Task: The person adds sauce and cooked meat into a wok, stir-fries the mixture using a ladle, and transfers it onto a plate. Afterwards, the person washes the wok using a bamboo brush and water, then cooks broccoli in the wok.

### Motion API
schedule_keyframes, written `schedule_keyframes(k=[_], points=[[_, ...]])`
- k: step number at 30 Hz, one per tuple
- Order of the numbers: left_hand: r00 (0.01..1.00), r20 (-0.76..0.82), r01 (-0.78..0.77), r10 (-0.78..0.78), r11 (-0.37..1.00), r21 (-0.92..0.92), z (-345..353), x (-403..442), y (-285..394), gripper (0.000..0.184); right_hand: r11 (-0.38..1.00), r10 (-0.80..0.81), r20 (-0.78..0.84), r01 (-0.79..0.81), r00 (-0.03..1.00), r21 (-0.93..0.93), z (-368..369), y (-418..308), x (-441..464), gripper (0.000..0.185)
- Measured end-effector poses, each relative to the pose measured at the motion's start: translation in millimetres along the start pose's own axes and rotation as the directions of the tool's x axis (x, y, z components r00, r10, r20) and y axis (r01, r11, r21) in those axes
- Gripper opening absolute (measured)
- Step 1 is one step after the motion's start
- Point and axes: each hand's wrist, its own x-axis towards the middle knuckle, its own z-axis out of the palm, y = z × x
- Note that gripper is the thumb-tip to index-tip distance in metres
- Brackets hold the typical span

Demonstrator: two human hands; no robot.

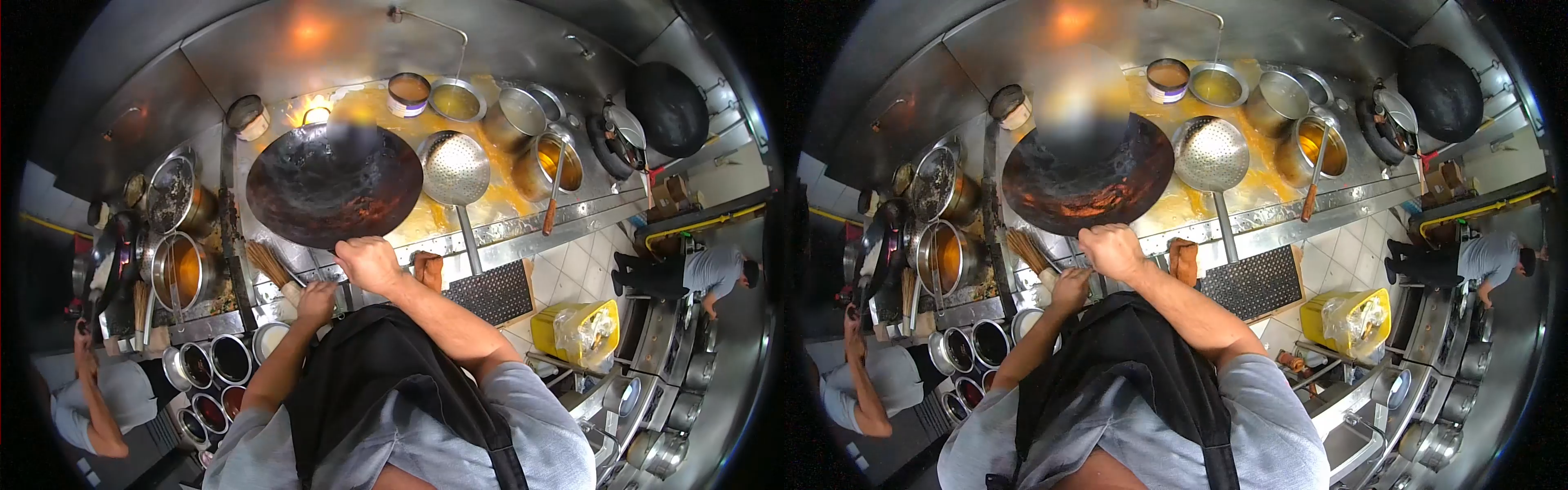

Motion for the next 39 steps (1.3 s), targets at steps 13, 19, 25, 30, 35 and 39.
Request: schedule_keyframes(k=[13,19,25,30,35,39], points=[[0.971,-0.233,0.014,-0.061,0.98,-0.198,-36.8,-6.8,49.7,0.013,0.795,0.386,-0.565,-0.574,0.729,-0.197,-115.0,148.8,-53.0,0.038],[0.945,-0.302,0.055,-0.126,0.971,-0.234,-36.8,-1.0,65.2,0.015,0.312,0.8,-0.558,-0.948,0.221,0.071,-206.2,430.0,-217.1,0.021],[0.857,-0.49,0.041,-0.161,0.968,-0.246,-87.6,82.2,141.0,0.026,0.431,0.9,-0.321,-0.707,0.294,0.56,-183.9,347.9,-155.9,0.014],[0.918,-0.311,0.25,-0.246,0.968,-0.03,-105.8,150.8,178.7,0.035,0.36,0.927,-0.07,-0.816,0.369,0.452,-181.1,324.1,-106.7,0.029],[0.906,-0.211,0.361,-0.366,0.93,-0.065,-98.4,147.1,181.2,0.041,0.567,0.792,-0.115,-0.792,0.6,-0.225,-152.9,443.5,-36.6,0.031],[0.884,-0.332,0.334,-0.328,0.942,-0.043,-86.5,133.8,198.0,0.041,0.56,0.822,0.288,-0.79,0.492,-0.25,-130.3,533.0,17.8,0.024]])
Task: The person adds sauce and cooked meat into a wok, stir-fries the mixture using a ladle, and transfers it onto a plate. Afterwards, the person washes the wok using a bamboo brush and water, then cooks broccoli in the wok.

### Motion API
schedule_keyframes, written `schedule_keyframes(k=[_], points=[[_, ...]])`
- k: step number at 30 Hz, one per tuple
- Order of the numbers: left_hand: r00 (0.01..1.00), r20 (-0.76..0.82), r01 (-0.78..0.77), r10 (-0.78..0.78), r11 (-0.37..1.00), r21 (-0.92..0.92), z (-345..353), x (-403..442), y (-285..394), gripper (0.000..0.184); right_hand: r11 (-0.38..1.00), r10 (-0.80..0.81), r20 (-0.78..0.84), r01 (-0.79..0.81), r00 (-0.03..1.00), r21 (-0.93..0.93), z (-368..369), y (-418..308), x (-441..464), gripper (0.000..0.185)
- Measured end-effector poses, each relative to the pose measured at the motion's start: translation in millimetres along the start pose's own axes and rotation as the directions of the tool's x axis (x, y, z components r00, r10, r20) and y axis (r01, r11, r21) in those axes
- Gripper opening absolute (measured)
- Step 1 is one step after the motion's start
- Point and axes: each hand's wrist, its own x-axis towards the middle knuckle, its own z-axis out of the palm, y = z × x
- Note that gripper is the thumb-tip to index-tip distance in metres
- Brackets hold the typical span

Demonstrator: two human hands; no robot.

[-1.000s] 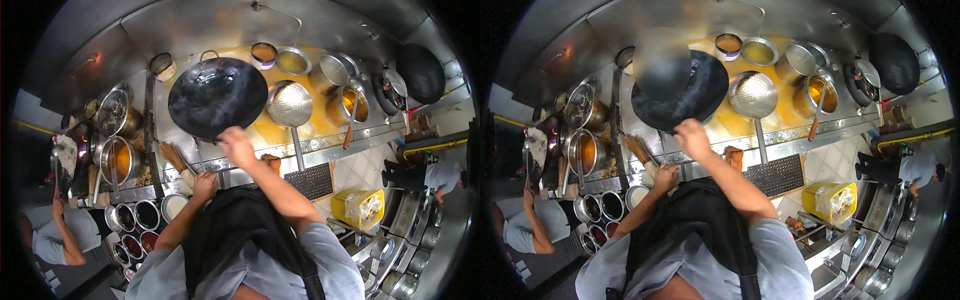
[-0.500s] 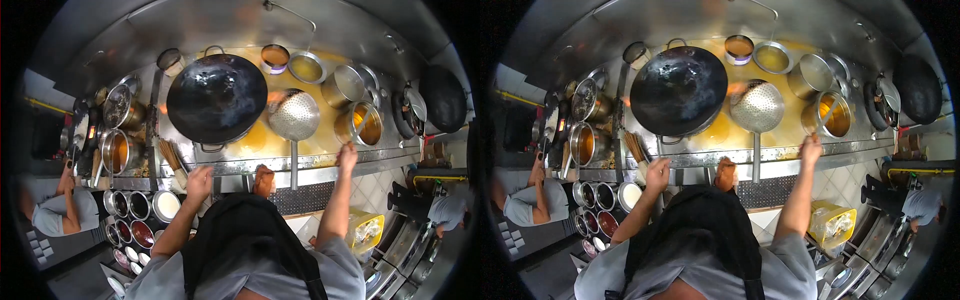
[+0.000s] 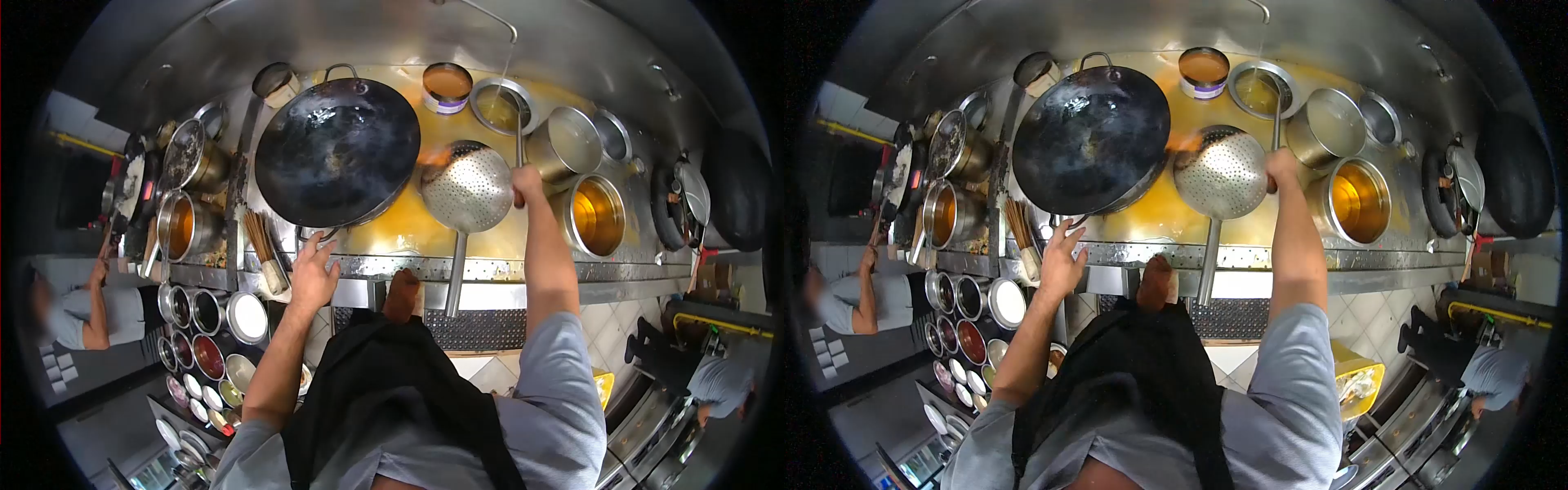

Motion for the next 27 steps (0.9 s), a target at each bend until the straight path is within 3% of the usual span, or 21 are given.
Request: schedule_keyframes(k=[1,2,3,4,7,10,12,16,17,19,21,24,27], points=[[1.0,-0.015,-0.01,0.01,1.0,0.024,-0.8,-4.5,2.6,0.041,0.845,-0.005,0.24,-0.124,0.971,0.52,-4.0,-0.4,15.3,0.021],[1.0,-0.008,-0.003,0.003,1.0,-0.006,-0.3,-7.4,1.2,0.04,0.438,-0.131,0.432,-0.339,0.892,0.833,-7.0,0.7,26.1,0.018],[1.0,-0.011,-0.003,0.003,1.0,-0.019,-1.5,-7.5,0.8,0.04,-0.074,-0.338,0.506,-0.558,0.794,0.826,-9.3,-1.8,30.9,0.015],[1.0,-0.013,-0.003,0.002,0.999,-0.035,-3.0,-7.8,0.5,0.039,-0.204,-0.251,0.435,-0.487,0.865,0.849,-19.2,-23.2,0.7,0.011],[0.999,-0.039,-0.036,0.034,0.997,-0.061,-3.8,-5.9,-4.9,0.04,-0.426,-0.409,0.375,-0.538,0.832,0.727,-24.9,-22.4,-54.5,0.016],[0.993,-0.089,-0.083,0.075,0.993,-0.085,-7.2,-2.0,-12.0,0.042,-0.356,-0.437,0.346,-0.512,0.831,0.781,-46.1,-40.1,-133.4,0.02],[0.983,-0.151,-0.119,0.102,0.987,-0.107,-6.3,4.7,-17.4,0.043,-0.362,-0.458,0.343,-0.524,0.82,0.771,-65.6,-56.4,-188.0,0.032],[0.98,-0.163,-0.123,0.112,0.991,-0.054,-3.8,12.9,-27.0,0.039,-0.376,-0.556,0.342,-0.596,0.758,0.709,-78.4,-90.6,-287.4,0.048],[0.98,-0.154,-0.139,0.128,0.988,-0.068,-4.4,14.0,-30.0,0.039,-0.334,-0.465,0.388,-0.564,0.796,0.756,-80.4,-105.9,-314.2,0.045],[0.978,-0.133,-0.173,0.16,0.98,-0.097,-5.8,14.7,-34.9,0.038,-0.32,-0.529,0.385,-0.597,0.757,0.735,-73.8,-122.0,-355.9,0.048],[0.981,-0.107,-0.173,0.161,0.978,-0.114,-10.9,13.6,-35.8,0.037,-0.397,-0.578,0.377,-0.653,0.724,0.645,-59.6,-130.3,-391.2,0.054],[0.978,-0.102,-0.195,0.183,0.973,-0.126,-12.0,14.5,-41.7,0.037,-0.29,-0.495,0.471,-0.649,0.73,0.703,-35.3,-139.2,-429.3,0.055],[0.976,-0.096,-0.207,0.194,0.968,-0.14,-9.3,13.8,-46.4,0.038,-0.007,-0.354,0.556,-0.597,0.752,0.802,-19.4,-149.7,-442.9,0.054]])
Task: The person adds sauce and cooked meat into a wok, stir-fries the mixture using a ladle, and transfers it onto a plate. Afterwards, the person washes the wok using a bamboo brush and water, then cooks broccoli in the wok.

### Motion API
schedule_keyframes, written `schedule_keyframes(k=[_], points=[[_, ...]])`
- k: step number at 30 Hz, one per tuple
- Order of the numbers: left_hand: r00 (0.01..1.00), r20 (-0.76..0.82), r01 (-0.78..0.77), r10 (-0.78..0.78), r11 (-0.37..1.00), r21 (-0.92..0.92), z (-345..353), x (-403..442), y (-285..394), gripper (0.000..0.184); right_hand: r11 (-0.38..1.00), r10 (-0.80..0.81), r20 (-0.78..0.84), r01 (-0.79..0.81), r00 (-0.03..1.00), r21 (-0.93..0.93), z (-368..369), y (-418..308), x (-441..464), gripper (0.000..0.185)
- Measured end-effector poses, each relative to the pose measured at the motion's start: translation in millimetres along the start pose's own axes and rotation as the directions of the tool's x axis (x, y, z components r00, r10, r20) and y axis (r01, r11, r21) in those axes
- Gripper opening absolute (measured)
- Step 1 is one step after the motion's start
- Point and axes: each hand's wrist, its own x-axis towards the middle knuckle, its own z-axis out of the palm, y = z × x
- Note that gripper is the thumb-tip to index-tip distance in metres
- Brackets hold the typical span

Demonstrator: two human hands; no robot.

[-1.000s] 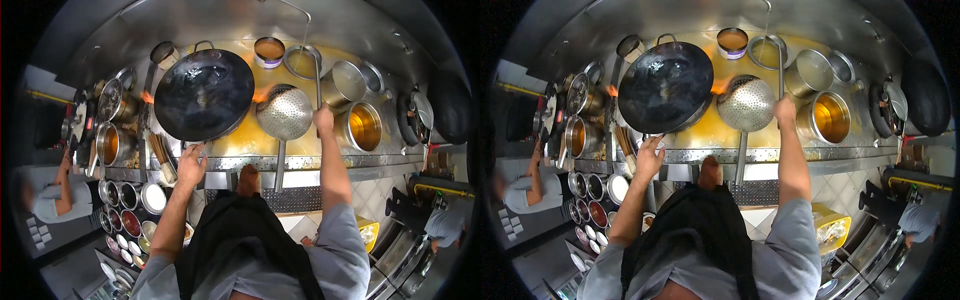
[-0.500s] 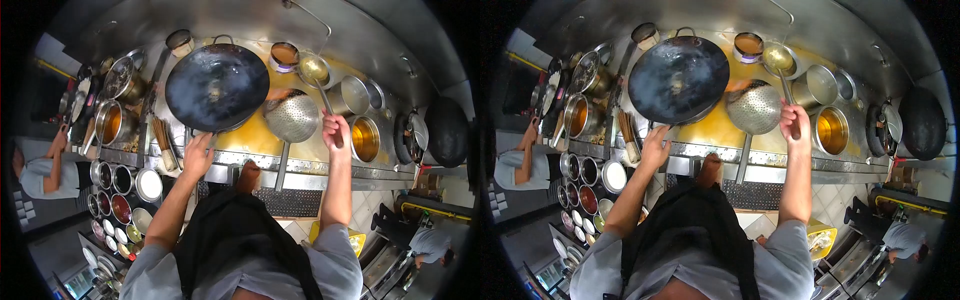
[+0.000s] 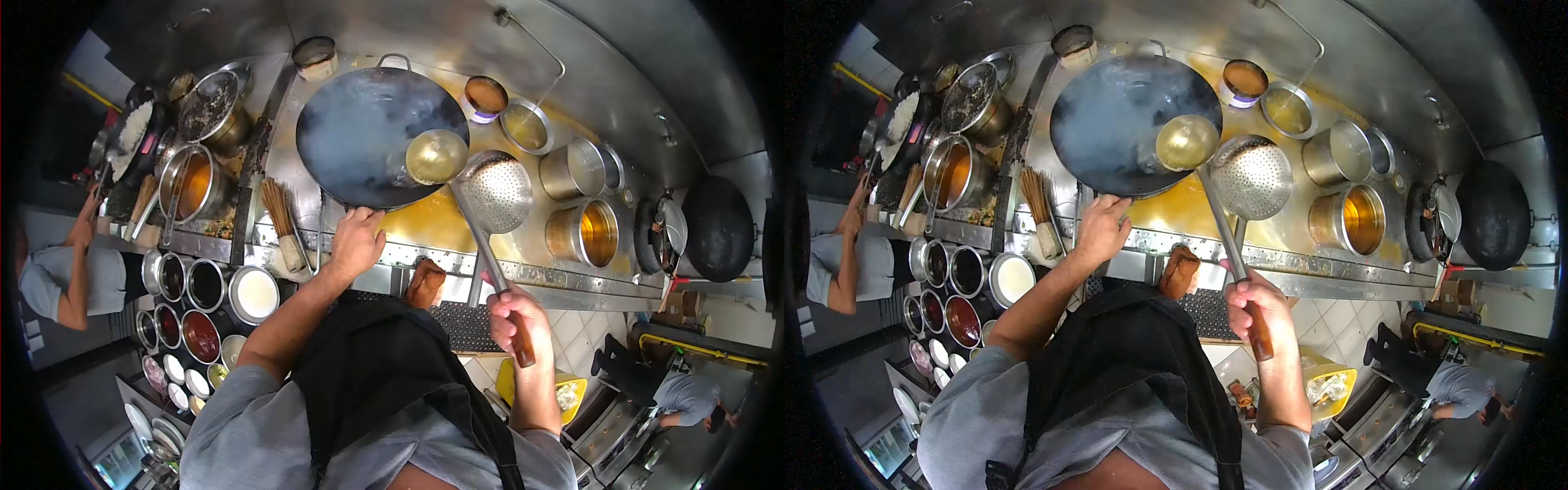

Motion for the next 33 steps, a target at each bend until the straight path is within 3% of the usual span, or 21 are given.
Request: schedule_keyframes(k=[4,6,8,10,11,13,15,17,19,22,23,24,25,26,27,28,33], points=[[1.0,-0.011,0.023,-0.024,0.996,-0.087,0.5,-7.7,-2.4,0.038,0.926,-0.121,-0.142,0.061,0.982,-0.372,0.4,-2.3,17.7,0.055],[0.997,-0.048,0.049,-0.057,0.987,-0.153,-3.4,-19.5,1.8,0.036,0.848,-0.308,-0.224,0.16,0.925,-0.505,-7.9,-14.8,24.7,0.055],[0.991,-0.084,0.083,-0.104,0.971,-0.223,-14.2,-38.2,10.0,0.034,0.718,-0.421,-0.107,0.259,0.901,-0.646,-42.3,-40.4,40.5,0.053],[0.979,-0.064,0.175,-0.193,0.96,-0.22,-18.5,-64.8,7.7,0.032,0.449,-0.588,-0.053,0.271,0.807,-0.851,-97.0,-65.2,69.5,0.053],[0.97,-0.055,0.218,-0.235,0.951,-0.22,-20.3,-78.4,5.2,0.032,0.277,-0.658,-0.058,0.169,0.751,-0.946,-123.9,-79.0,87.8,0.052],[0.948,-0.055,0.301,-0.313,0.941,-0.155,-18.5,-105.3,0.9,0.033,0.136,-0.742,-0.141,-0.059,0.655,-0.989,-143.3,-109.7,111.2,0.047],[0.91,-0.067,0.4,-0.41,0.908,-0.121,-17.8,-129.0,0.4,0.033,-0.177,-0.81,0.014,-0.222,0.586,-0.959,-195.8,-144.7,151.1,0.05],[0.888,-0.088,0.444,-0.452,0.891,-0.097,-18.8,-142.7,7.4,0.032,-0.193,-0.771,-0.13,-0.423,0.623,-0.885,-209.6,-182.7,189.9,0.053],[0.85,-0.1,0.508,-0.517,0.855,-0.108,-25.1,-146.1,22.0,0.031,-0.186,-0.776,-0.189,-0.505,0.601,-0.843,-229.1,-213.0,231.3,0.053],[0.823,-0.106,0.548,-0.558,0.829,-0.107,-23.2,-156.4,31.0,0.03,-0.346,-0.713,-0.068,-0.434,0.698,-0.832,-295.9,-250.3,308.7,0.036],[0.813,-0.11,0.561,-0.571,0.82,-0.109,-23.1,-156.2,36.3,0.03,0.025,-0.6,-0.241,-0.284,0.763,-0.958,-292.0,-265.3,320.1,0.028],[0.814,-0.107,0.561,-0.571,0.821,-0.109,-21.8,-159.1,36.8,0.03,0.419,-0.423,-0.345,-0.157,0.838,-0.894,-281.7,-280.8,325.4,0.021],[0.816,-0.104,0.559,-0.569,0.822,-0.111,-18.4,-162.7,35.6,0.029,0.752,-0.217,-0.356,-0.077,0.909,-0.655,-271.0,-290.7,323.2,0.014],[0.818,-0.101,0.555,-0.566,0.824,-0.117,-16.3,-164.7,34.6,0.029,0.912,-0.137,-0.278,0.012,0.951,-0.41,-260.4,-292.9,310.9,0.01],[0.825,-0.099,0.546,-0.556,0.83,-0.114,-15.7,-164.4,34.5,0.029,0.99,-0.089,-0.175,0.067,0.981,-0.124,-245.4,-291.1,291.1,0.006],[0.831,-0.098,0.537,-0.547,0.836,-0.113,-15.0,-163.1,33.9,0.029,0.982,-0.073,-0.057,0.082,0.996,0.173,-230.8,-286.4,271.9,0.005],[0.871,-0.078,0.478,-0.484,0.874,-0.084,-19.0,-150.7,9.6,0.028,0.974,-0.187,-0.042,0.19,0.982,0.123,-178.3,-240.8,181.6,0.016]])
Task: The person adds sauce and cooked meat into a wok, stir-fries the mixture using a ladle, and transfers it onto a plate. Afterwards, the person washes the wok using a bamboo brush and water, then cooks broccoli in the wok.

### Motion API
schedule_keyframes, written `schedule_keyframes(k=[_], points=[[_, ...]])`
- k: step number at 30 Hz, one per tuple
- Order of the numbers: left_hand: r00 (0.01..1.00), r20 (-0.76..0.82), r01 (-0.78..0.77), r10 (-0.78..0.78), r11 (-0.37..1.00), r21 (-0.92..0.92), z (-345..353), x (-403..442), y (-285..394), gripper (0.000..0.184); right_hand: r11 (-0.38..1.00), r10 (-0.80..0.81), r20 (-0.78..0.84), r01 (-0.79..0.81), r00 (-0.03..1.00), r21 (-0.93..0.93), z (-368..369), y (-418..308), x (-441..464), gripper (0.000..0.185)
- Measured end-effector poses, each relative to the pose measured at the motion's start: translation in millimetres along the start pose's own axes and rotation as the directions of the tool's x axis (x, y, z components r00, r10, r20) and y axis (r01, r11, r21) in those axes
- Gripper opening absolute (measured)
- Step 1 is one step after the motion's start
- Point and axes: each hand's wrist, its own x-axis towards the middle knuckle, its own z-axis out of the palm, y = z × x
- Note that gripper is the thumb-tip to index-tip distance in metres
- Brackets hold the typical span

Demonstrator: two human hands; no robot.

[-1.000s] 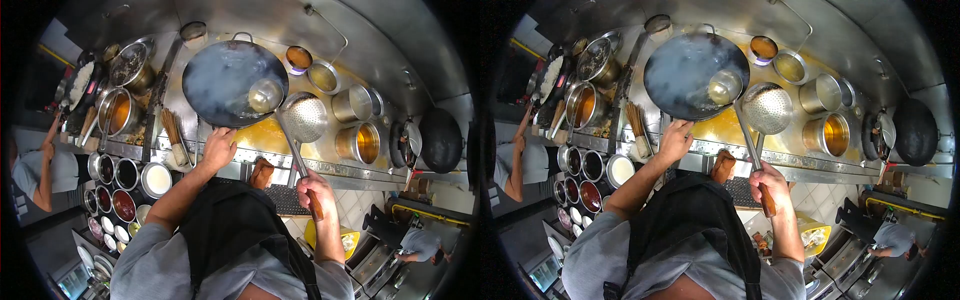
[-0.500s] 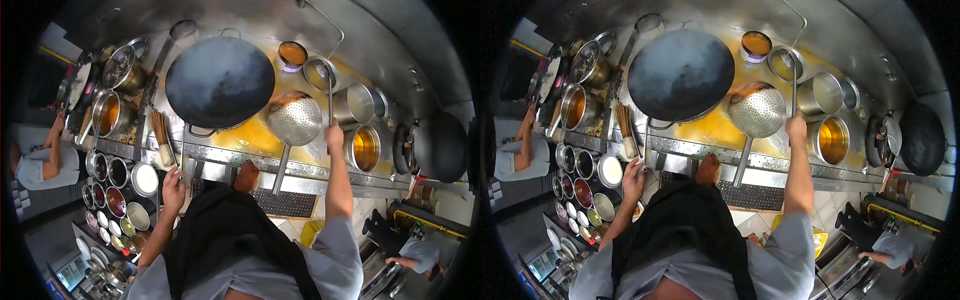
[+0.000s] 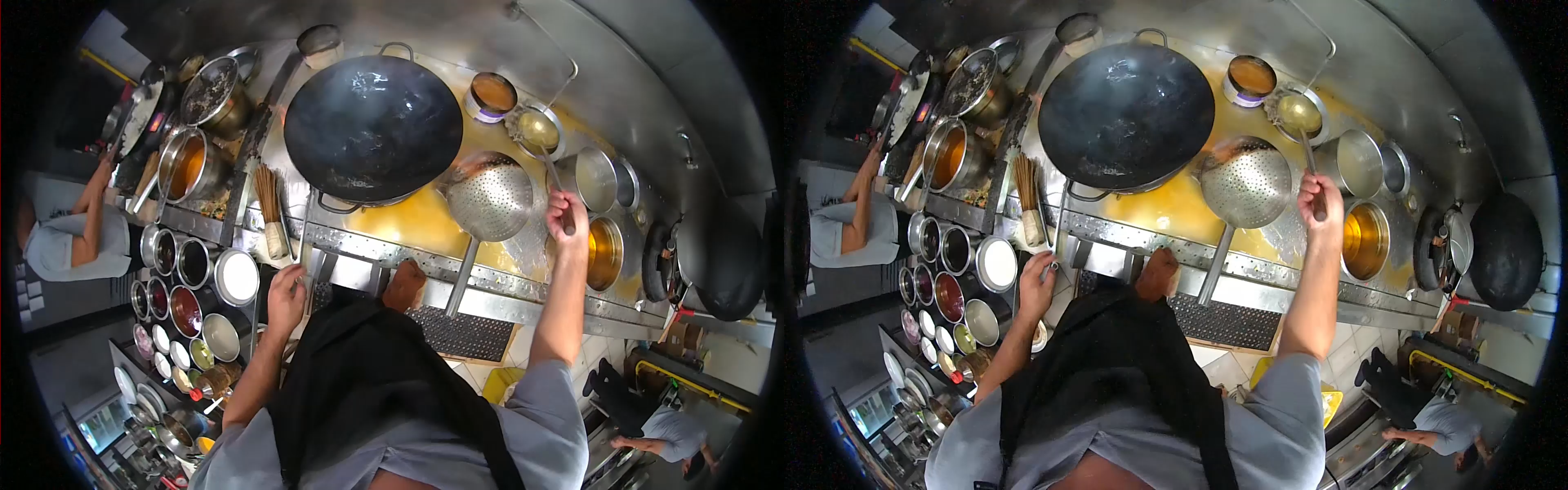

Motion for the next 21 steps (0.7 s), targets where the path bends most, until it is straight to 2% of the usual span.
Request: schedule_keyframes(k=[1,3,6,8,9,10,13,15,17,18,19,20,21], points=[[1.0,-0.002,-0.001,0.001,1.0,-0.003,2.1,7.8,-15.3,0.026,1.0,0.007,-0.008,-0.007,1.0,-0.013,16.2,5.7,-23.9,0.02],[0.998,0.054,0.035,-0.037,0.999,0.041,6.5,29.0,-60.9,0.035,0.999,0.033,0.033,-0.033,0.999,-0.014,44.2,21.6,-67.6,0.026],[0.988,-0.058,0.153,-0.142,0.907,0.392,7.3,60.6,-100.6,0.057,0.997,0.05,0.123,-0.057,0.991,0.055,80.7,57.2,-124.7,0.039],[0.913,0.044,0.346,-0.405,0.827,0.443,7.6,79.2,-117.9,0.077,0.988,0.048,0.172,-0.073,0.984,0.139,96.9,88.1,-154.8,0.049],[0.847,0.087,0.428,-0.525,0.769,0.474,10.5,86.9,-126.9,0.087,0.996,0.017,0.076,-0.023,0.997,0.082,120.1,109.9,-171.6,0.043],[0.801,0.155,0.436,-0.579,0.74,0.511,16.2,92.1,-143.0,0.106,0.996,0.02,0.082,-0.028,0.996,0.086,132.1,128.6,-184.3,0.044],[0.772,0.227,0.465,-0.594,0.771,0.436,21.3,93.2,-147.1,0.111,0.995,0.04,0.084,-0.048,0.996,0.09,148.9,184.1,-210.3,0.047],[0.805,0.215,0.458,-0.552,0.81,0.365,30.3,89.3,-166.9,0.115,0.996,0.077,0.049,-0.079,0.996,0.047,159.6,217.1,-221.6,0.048],[0.804,0.208,0.486,-0.558,0.817,0.311,33.6,89.9,-175.6,0.115,0.994,0.108,-0.032,-0.109,0.994,-0.015,162.3,245.8,-224.6,0.051],[0.82,0.168,0.498,-0.547,0.826,0.264,29.1,92.6,-172.0,0.109,0.986,0.067,-0.15,-0.088,0.986,-0.142,167.8,258.8,-225.5,0.05],[0.801,0.21,0.552,-0.56,0.828,0.103,21.7,93.5,-169.0,0.106,0.96,0.01,-0.259,-0.082,0.966,-0.267,172.0,268.5,-226.4,0.049],[0.784,0.254,0.597,-0.566,0.8,-0.06,11.2,92.7,-165.5,0.103,0.933,-0.037,-0.262,-0.061,0.964,-0.356,163.7,277.5,-223.3,0.049],[0.769,0.296,0.632,-0.566,0.743,-0.221,-2.6,93.5,-155.1,0.099,0.897,-0.024,-0.187,-0.062,0.982,-0.438,151.8,280.4,-219.0,0.054]])
